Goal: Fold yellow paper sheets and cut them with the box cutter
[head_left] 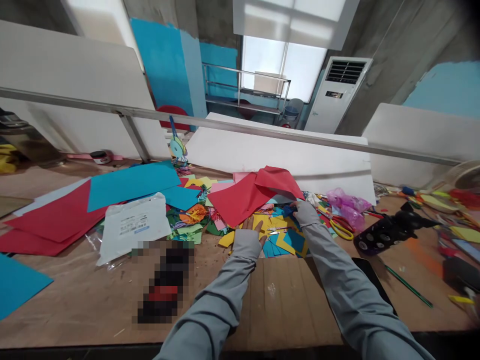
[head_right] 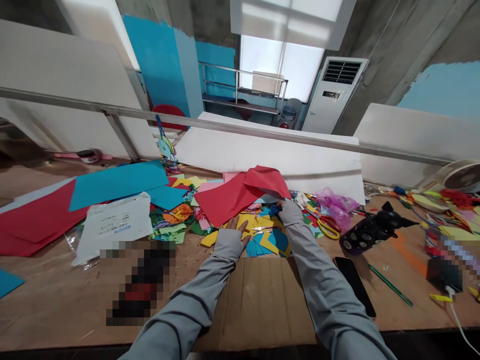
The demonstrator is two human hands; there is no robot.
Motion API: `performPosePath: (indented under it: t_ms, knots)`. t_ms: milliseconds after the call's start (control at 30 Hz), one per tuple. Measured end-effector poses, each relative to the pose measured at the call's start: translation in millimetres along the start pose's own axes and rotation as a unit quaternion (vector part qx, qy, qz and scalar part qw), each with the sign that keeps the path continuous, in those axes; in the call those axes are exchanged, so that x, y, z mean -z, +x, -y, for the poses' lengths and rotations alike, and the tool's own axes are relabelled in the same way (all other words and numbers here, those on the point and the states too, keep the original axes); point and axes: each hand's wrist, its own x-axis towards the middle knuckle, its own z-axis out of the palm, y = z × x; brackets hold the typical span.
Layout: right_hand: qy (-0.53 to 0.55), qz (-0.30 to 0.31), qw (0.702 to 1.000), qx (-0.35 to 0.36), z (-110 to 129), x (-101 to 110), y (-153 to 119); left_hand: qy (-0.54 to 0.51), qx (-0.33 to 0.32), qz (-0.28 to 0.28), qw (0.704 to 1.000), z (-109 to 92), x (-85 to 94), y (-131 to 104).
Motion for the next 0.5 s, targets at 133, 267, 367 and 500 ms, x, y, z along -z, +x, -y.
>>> performPosePath:
  t_ms: [133,267,367,500]
  knots:
    - [0.006,-0.027,0.999,0.019,-16.4,18.3,-11.8,0.002,0.010,-0.009,1.000,-0.6,0.9,-0.6]
    - [-0.006,-0.119,0.993,0.002,-13.4,26.2,-4.8,-0.001,0.011,-0.015,1.000,-1.0,-1.3,0.8]
    - [-0.011,-0.157,0.988,0.008,1.4,22.2,17.1,-0.003,0.016,-0.022,1.000,-0.1,-4.5,1.8]
    - [0.002,-0.176,0.984,0.010,13.4,22.8,48.5,-0.007,0.023,-0.032,0.999,1.9,-7.8,2.9]
